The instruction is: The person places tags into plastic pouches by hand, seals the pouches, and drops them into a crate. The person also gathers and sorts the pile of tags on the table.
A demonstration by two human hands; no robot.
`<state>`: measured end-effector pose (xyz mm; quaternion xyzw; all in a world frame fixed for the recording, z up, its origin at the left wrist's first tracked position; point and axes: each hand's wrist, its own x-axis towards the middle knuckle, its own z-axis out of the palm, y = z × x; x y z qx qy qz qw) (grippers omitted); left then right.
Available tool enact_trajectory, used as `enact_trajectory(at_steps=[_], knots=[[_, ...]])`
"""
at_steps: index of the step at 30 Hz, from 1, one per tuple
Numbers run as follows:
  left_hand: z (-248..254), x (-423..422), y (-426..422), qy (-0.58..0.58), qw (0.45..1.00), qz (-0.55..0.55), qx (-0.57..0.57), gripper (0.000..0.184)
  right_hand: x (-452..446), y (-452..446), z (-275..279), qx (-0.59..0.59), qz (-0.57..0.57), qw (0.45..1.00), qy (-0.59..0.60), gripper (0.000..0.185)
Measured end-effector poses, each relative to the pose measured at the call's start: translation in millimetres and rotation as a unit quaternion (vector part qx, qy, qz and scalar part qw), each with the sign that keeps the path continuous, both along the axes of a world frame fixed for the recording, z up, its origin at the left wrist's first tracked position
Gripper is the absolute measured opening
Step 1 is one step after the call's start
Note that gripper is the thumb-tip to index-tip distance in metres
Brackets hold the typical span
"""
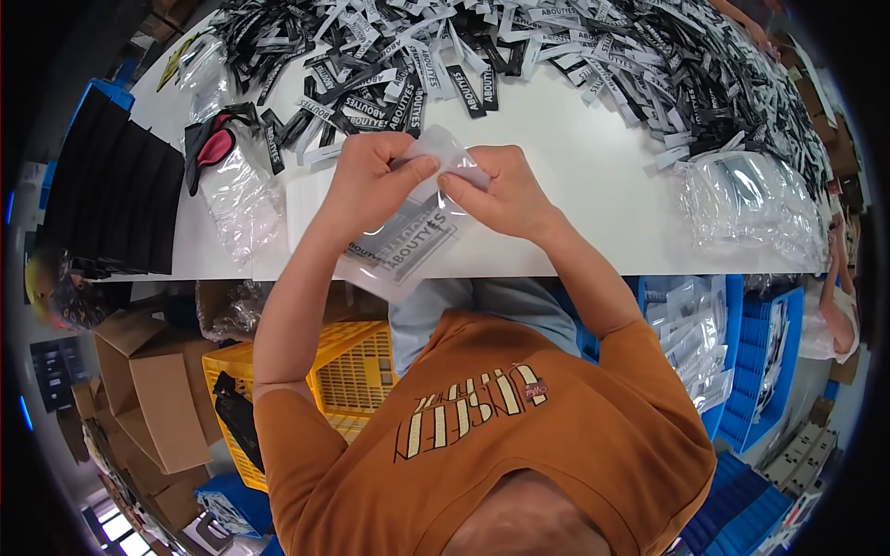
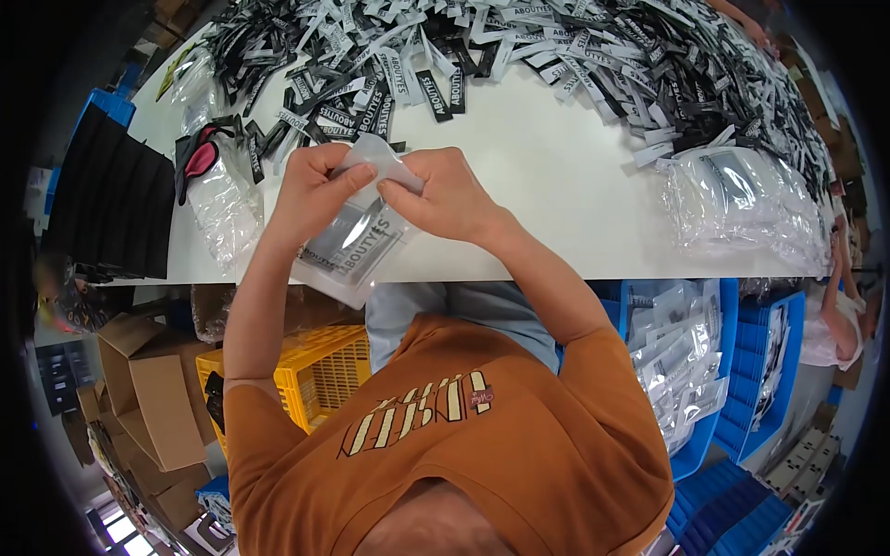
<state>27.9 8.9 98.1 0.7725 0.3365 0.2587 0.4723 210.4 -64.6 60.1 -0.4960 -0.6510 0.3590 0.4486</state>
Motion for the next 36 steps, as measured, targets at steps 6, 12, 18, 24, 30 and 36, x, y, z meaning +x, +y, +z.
enact_trajectory(at_steps=[6, 12, 18, 24, 30, 36], knots=[[-9.4, -6.6, 4.6, 0.007, 0.994, 0.067, 0.089, 0.011, 8.5, 3.0, -8.1, 0.058, -0.016, 0.998, 0.004, 0.01], [7.3, 19.0, -20.3, 0.139, 0.867, -0.077, 0.472, 0.006, -0.4, -2.3, -18.3, 0.201, -0.046, 0.968, -0.145, 0.006], [1.8, 31.1, -24.7, 0.173, 0.923, -0.104, 0.327, 0.029, 35.3, -46.4, -32.4, 0.146, -0.045, 0.987, -0.055, 0.011], [-44.8, 21.9, -2.0, 0.186, 0.953, -0.047, 0.234, 0.025, 155.7, -216.8, -83.5, -0.122, -0.364, 0.904, 0.188, 0.017], [-88.3, 4.1, 0.9, 0.16, 0.952, -0.099, 0.242, 0.012, 206.3, -427.8, -150.1, -0.237, -0.717, 0.574, -0.317, 0.056], [-101.4, 26.8, -33.8, 0.164, 0.874, -0.186, 0.418, 0.036, 164.4, -415.3, -194.1, -0.404, -0.693, 0.512, -0.308, 0.091]])
